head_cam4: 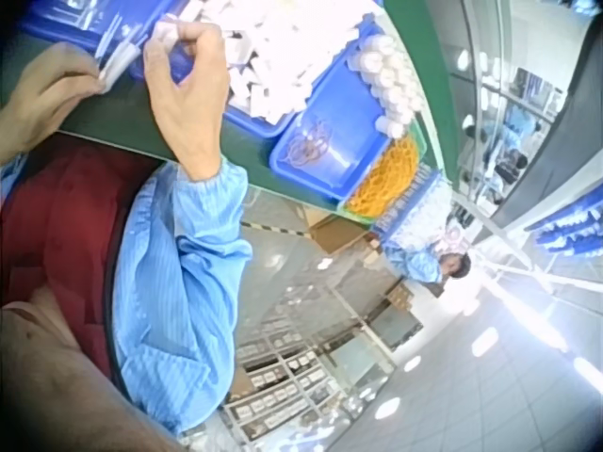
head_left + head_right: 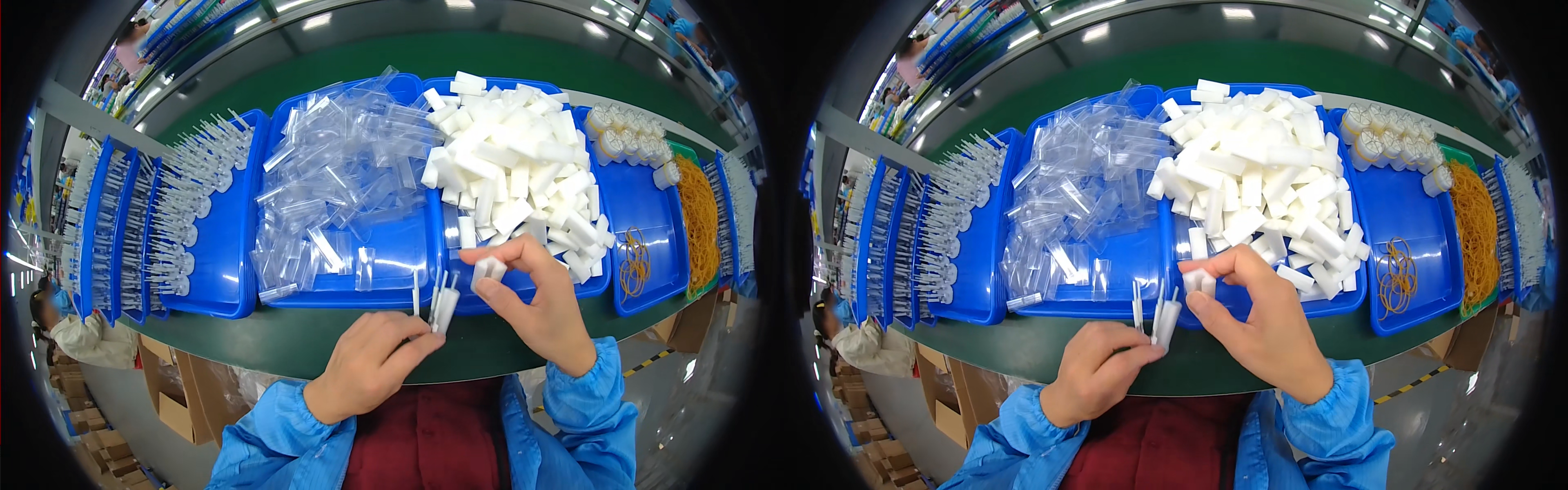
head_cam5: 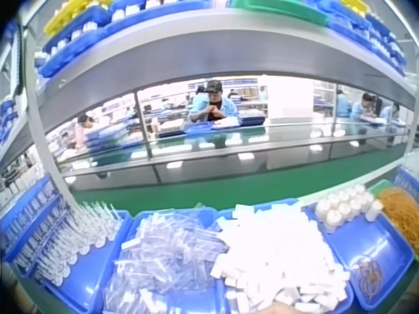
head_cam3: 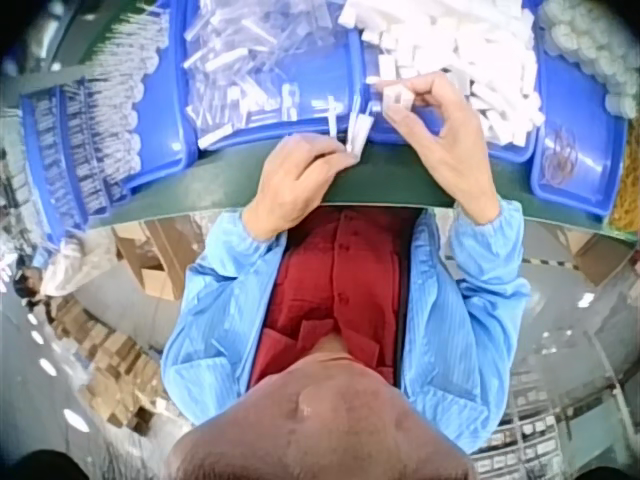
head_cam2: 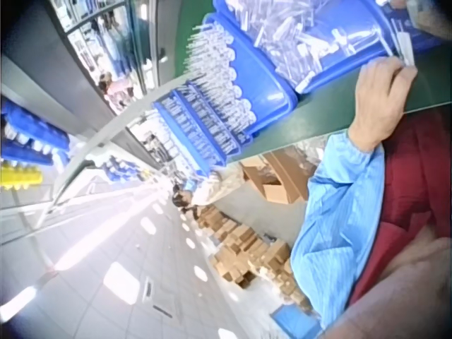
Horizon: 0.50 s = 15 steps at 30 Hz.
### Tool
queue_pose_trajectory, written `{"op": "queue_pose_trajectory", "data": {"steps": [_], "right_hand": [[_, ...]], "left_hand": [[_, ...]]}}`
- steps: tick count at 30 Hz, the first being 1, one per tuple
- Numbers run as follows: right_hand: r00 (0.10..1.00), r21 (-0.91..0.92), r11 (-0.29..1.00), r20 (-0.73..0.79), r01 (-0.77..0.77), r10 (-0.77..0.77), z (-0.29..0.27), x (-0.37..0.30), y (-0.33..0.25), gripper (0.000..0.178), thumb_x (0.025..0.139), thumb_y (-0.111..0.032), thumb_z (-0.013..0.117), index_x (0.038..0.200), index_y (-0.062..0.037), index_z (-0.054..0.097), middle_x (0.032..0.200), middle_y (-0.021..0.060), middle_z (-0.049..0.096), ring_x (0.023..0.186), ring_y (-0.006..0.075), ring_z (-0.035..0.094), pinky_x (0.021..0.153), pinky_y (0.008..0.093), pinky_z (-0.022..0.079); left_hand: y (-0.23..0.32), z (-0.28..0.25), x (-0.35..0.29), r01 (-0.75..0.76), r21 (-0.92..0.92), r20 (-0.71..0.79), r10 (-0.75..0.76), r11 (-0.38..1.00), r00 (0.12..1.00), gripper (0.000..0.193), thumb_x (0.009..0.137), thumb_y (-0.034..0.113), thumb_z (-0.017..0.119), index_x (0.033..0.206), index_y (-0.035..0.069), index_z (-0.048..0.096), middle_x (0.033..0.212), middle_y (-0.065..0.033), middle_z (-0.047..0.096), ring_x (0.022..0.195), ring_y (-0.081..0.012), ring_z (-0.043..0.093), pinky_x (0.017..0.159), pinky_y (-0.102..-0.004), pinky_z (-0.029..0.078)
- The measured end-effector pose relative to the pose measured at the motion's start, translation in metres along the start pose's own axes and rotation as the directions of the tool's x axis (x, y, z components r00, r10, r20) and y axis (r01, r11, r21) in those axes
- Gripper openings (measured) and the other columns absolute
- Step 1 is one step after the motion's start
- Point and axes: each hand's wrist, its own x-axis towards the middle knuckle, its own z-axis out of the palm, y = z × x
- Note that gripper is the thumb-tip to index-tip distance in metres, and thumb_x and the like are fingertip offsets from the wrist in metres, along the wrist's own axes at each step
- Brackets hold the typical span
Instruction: Assembling small plastic and metal components at a factory workstation.
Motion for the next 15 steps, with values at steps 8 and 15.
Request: {"op": "queue_pose_trajectory", "data": {"steps": [8,15], "right_hand": [[0.985,0.193,0.975,-0.113,-0.11,0.134,0.016,-0.008,-0.001,0.023,0.092,-0.008,0.072,0.112,-0.0012,0.064,0.089,0.0038,0.071,0.084,0.0092,0.064,0.08,0.0253,0.048],[0.971,0.214,0.968,-0.169,-0.129,0.167,0.019,-0.012,-0.001,0.02,0.093,-0.01,0.073,0.108,-0.0007,0.064,0.092,0.0067,0.073,0.084,0.0106,0.068,0.082,0.0249,0.049]], "left_hand": [[0.015,-0.008,0.006,-0.078,-0.015,0.077,0.079,0.997,0.994,0.036,0.072,0.002,0.07,0.107,0.008,0.074,0.105,-0.0062,0.069,0.089,-0.0236,0.066,0.072,-0.0337,0.053],[0.012,-0.004,0.004,-0.066,0.005,0.071,0.065,0.998,0.995,0.038,0.069,0.001,0.069,0.106,0.008,0.074,0.103,-0.0066,0.068,0.087,-0.0245,0.065,0.072,-0.0345,0.054]]}}
